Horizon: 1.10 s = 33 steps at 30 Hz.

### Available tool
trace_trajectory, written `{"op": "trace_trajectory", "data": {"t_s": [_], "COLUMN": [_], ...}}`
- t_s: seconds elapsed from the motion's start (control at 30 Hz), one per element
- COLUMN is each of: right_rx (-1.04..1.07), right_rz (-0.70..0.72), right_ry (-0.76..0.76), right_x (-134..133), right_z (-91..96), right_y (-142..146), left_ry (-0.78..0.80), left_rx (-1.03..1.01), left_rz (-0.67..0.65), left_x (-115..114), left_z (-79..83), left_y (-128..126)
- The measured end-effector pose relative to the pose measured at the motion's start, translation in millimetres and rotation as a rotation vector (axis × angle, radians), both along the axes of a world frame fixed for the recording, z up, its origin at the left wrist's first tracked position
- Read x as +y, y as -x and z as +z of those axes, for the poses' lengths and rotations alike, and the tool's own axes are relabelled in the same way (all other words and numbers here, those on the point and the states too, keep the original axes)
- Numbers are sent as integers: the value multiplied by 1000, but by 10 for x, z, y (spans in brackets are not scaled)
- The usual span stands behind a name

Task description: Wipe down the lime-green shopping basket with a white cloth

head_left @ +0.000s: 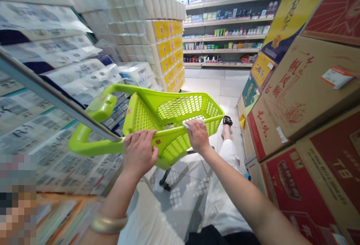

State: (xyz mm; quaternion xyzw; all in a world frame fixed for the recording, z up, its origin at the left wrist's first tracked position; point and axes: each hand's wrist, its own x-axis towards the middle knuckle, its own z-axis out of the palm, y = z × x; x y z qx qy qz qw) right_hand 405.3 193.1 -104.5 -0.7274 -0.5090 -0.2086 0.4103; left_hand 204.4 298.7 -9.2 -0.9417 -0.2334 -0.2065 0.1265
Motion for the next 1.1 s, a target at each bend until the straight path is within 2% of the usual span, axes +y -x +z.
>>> {"op": "trace_trajectory", "data": {"t_s": [0.1,0.2,0.3,0.4,0.53,0.73,0.83,0.9,0.97,1.03,1.1], "right_rx": [44,135,139,80,-57,-70,0,69,117,111,115], "right_rz": [-124,-183,-63,11,37,-158,-256,-307,-299,-182,-134], "right_ry": [-25,-60,-48,-40,-1,-17,-60,-95,-119,-97,-91], "right_x": [-54,91,300,385,230,-192,-252,-182,-40,128,265], "right_z": [-56,13,126,176,83,-157,-197,-179,-136,-81,-29], "right_y": [-126,121,498,648,355,-363,-474,-368,-139,140,377], "left_ry": [-7,-13,-15,-11,-4,-10,-29,-34,-32,-28,-21], "left_rx": [-7,-18,-19,-16,-23,-28,-30,-31,-33,-37,-37], "left_rz": [2,23,33,18,-11,-26,-20,-9,3,10,8], "left_x": [15,-1,-5,15,58,104,113,115,117,126,144], "left_z": [-10,-6,-2,0,2,-7,-11,-12,-13,-13,-14], "left_y": [-10,-50,-77,-65,-20,7,-5,-19,-32,-38,-30]}}
